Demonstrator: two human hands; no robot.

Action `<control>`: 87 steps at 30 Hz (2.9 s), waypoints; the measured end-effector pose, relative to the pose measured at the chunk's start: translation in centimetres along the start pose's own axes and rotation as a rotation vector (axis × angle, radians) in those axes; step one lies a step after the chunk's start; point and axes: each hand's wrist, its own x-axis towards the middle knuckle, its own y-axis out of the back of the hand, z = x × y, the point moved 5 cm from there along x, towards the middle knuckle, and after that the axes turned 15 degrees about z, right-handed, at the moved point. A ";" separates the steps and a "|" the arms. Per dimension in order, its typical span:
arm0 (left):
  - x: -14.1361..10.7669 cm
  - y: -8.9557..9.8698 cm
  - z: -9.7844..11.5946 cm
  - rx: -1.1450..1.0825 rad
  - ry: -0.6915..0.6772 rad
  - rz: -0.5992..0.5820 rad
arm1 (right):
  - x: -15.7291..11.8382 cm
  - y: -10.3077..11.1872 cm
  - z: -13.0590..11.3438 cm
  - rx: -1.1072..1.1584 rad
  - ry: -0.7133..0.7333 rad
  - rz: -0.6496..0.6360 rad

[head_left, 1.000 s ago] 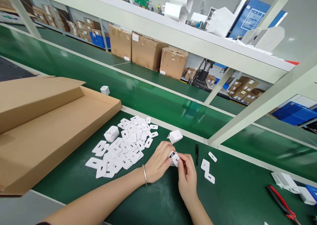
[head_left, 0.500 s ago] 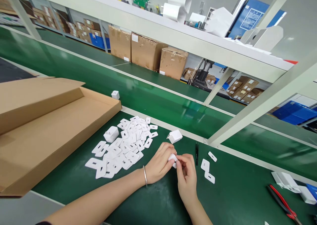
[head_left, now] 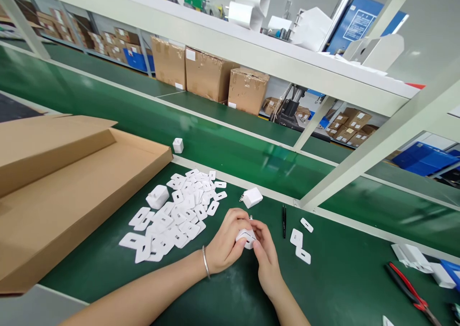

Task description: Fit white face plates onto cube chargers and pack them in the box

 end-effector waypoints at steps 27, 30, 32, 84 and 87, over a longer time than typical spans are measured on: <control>-0.1 -0.8 -1.8 -0.004 0.293 -0.278 | 0.4 1.4 0.8 -0.043 0.068 0.163; -0.2 -0.8 -1.7 -0.040 0.301 -0.277 | 0.4 1.5 0.8 -0.059 0.081 0.164; -0.3 -0.9 -1.6 -0.054 0.295 -0.284 | 0.4 1.6 0.7 -0.069 0.082 0.172; -0.3 -0.5 -0.3 -0.205 0.265 -0.180 | -0.4 1.5 -0.6 -0.083 0.156 0.058; -0.3 -0.6 -0.9 -0.251 0.327 -0.239 | -0.2 1.5 -0.3 -0.104 0.158 0.069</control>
